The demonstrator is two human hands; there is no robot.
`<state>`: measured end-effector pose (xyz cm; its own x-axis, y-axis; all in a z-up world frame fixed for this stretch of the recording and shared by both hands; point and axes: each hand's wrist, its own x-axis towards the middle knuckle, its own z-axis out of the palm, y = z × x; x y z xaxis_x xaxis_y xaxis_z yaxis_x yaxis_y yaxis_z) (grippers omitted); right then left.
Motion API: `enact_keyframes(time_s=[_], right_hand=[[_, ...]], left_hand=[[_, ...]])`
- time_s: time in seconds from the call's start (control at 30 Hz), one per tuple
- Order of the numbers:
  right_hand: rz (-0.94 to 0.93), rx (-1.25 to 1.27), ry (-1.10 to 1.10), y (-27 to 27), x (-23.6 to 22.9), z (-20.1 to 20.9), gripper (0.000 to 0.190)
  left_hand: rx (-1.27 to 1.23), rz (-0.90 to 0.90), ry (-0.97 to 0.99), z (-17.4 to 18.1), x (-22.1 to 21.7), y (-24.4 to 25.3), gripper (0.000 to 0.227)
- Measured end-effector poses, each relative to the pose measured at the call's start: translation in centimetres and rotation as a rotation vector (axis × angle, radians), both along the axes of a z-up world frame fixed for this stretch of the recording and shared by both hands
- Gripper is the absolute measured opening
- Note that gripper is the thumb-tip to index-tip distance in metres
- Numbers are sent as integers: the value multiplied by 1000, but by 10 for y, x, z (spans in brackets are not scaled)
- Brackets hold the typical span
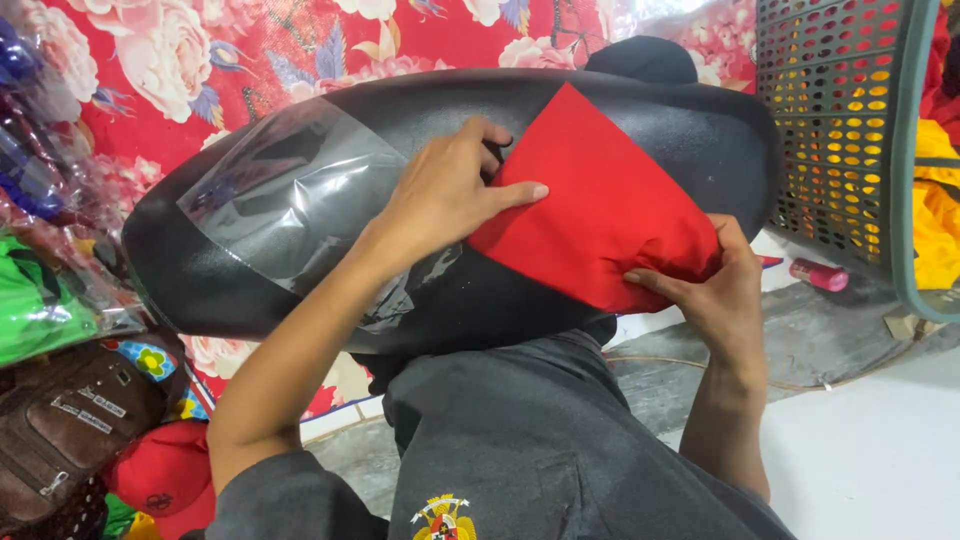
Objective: The person folds a red fabric item, places it inside a clear plastic sleeve, and then examines a red fabric cover with an elastic border.
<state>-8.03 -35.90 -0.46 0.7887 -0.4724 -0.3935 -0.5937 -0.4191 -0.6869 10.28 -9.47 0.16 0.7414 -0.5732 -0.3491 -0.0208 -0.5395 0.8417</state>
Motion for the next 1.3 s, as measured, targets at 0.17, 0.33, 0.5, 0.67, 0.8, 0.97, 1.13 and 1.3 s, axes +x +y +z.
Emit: enact_keyframes(time_s=[0.17,0.33,0.5,0.67,0.8,0.97,1.13,1.3], right_hand=[[-22,-9,39,-12,-5,-14,71],[-119,206,-54,-14,-2,-14,79],[-304,548,-147,-36,-29,-42,83],[-509,754,-268,-12,-35,-39,79],[-692,616,-281,23,-25,-28,68],[-793,602,-293,25,-22,-30,63],[-706,662,-303,7,-28,-34,62],[-596,685,-305,-5,-27,-39,59]], left_hand=[[111,-63,101,-3,10,-17,64],[169,-184,16,-21,8,-25,55],[160,-171,-28,-22,1,-23,46],[107,-120,89,-31,-7,-20,43],[-18,8,260,-31,-10,-18,48],[-179,112,510,-5,-11,-16,49],[-360,8,685,8,-10,-6,63],[-418,-77,571,-22,-14,5,51]])
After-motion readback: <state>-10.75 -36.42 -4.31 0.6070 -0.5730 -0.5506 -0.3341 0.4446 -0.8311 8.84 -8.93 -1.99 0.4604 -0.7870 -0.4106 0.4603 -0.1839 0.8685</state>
